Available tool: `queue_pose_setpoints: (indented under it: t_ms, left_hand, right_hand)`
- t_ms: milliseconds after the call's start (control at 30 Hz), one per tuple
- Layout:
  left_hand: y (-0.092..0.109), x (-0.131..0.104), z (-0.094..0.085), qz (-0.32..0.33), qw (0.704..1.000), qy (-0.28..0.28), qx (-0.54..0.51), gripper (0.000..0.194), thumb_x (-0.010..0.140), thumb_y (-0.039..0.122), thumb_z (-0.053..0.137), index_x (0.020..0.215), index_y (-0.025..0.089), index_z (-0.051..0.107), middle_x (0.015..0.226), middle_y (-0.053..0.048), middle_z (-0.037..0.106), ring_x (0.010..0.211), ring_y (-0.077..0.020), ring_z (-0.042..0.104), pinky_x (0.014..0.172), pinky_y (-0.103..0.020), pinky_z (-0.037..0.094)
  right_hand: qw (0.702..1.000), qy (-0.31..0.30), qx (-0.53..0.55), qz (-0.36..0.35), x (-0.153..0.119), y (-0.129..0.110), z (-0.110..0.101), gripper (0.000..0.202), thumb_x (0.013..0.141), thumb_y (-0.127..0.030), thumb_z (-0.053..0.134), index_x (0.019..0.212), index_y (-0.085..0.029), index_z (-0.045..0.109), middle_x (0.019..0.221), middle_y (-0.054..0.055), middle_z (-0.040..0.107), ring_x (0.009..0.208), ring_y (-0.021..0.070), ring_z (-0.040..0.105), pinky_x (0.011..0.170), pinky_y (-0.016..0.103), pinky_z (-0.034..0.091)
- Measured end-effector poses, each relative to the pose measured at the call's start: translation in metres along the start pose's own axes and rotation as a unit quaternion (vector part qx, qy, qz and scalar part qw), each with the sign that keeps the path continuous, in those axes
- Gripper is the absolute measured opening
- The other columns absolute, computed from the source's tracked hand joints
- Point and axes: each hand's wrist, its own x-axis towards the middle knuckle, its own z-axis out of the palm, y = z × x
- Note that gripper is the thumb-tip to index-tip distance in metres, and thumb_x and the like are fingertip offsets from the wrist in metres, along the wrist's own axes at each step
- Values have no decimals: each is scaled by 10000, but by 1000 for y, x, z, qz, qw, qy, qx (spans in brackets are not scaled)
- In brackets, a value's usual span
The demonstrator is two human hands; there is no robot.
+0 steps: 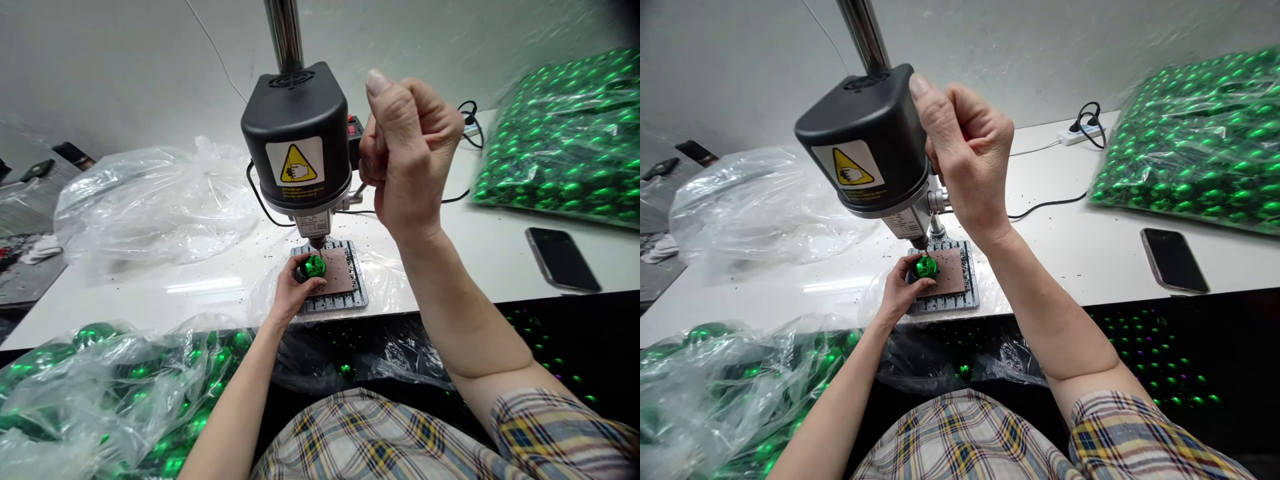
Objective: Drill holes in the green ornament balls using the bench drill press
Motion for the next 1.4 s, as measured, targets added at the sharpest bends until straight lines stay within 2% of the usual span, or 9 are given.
queue_pose_setpoints:
  t_ms: [100, 233, 367, 467, 633, 833, 967, 1133, 1400]
  left_hand:
    - [1, 2, 3, 23, 999, -12, 22, 545, 644, 353, 833, 1120, 196, 617, 1111, -62, 660, 1076, -237, 600, 943, -368, 467]
    - [0, 3, 14, 22, 998, 24, 49, 517, 648, 359, 833, 1089, 189, 622, 1072, -68, 650, 1025, -224, 603, 914, -365, 472]
    - [-6, 2, 29, -2, 998, 63, 12, 589, 616, 354, 852, 1099, 181, 563, 1025, -57, 634, 935, -196, 608, 834, -337, 502]
    - [-7, 2, 35, 12, 997, 64, 36, 591, 610, 353, 857, 1102, 186, 574, 1035, -55, 629, 962, -201, 600, 869, -353, 493]
    - [-4, 0, 30, 22, 992, 72, 102, 574, 593, 336, 875, 1099, 207, 638, 1025, -57, 627, 1061, -232, 543, 939, -379, 464]
    - [-10, -1, 28, 33, 993, 68, 87, 596, 614, 374, 864, 1149, 235, 640, 1057, -57, 602, 1098, -235, 533, 978, -384, 452]
    - [-10, -1, 28, 37, 992, 60, 106, 580, 633, 346, 854, 1158, 235, 634, 1083, -67, 587, 1124, -239, 523, 1004, -399, 443]
    - [-9, -1, 26, 35, 992, 53, 108, 568, 641, 332, 847, 1159, 244, 629, 1117, -70, 578, 1143, -245, 522, 1016, -414, 441]
    - [-12, -1, 27, 52, 992, 52, 105, 567, 653, 361, 840, 1160, 238, 617, 1108, -60, 602, 1156, -246, 510, 1008, -398, 435]
  right_hand:
    - [1000, 0, 18, -13, 1, 2, 0, 542, 828, -421, 681, 582, -160, 276, 470, -18, 285, 387, 72, 255, 353, 259, 199]
    - [1000, -5, 20, -16, 1, 4, -1, 582, 790, -488, 713, 575, -159, 284, 461, -21, 296, 381, 74, 262, 346, 260, 210]
    - [1000, 0, 19, -13, 1, 3, 0, 563, 798, -473, 704, 577, -162, 291, 466, -24, 297, 388, 70, 257, 348, 260, 201]
    - [999, -3, 35, -20, 1, 3, -1, 535, 802, -429, 702, 575, -161, 298, 467, -22, 307, 386, 73, 260, 347, 269, 199]
    - [1000, -10, 13, -14, 1, 4, -1, 521, 812, -439, 674, 585, -169, 291, 469, -29, 298, 389, 68, 265, 345, 261, 212]
    - [999, -25, -43, -21, -1, 2, -2, 499, 888, -430, 596, 610, -172, 272, 475, -31, 311, 393, 55, 261, 366, 237, 231]
    - [999, -20, -25, -16, -4, -1, -2, 479, 907, -354, 600, 600, -160, 288, 474, -37, 321, 383, 39, 276, 351, 203, 220]
    - [998, -12, -6, -68, -20, -5, -3, 479, 897, -238, 612, 530, -129, 325, 457, -26, 353, 396, 36, 291, 373, 208, 229]
    - [993, -12, -46, -109, -53, -3, -12, 516, 902, -176, 571, 519, -100, 232, 468, -25, 245, 414, 15, 293, 432, 215, 177]
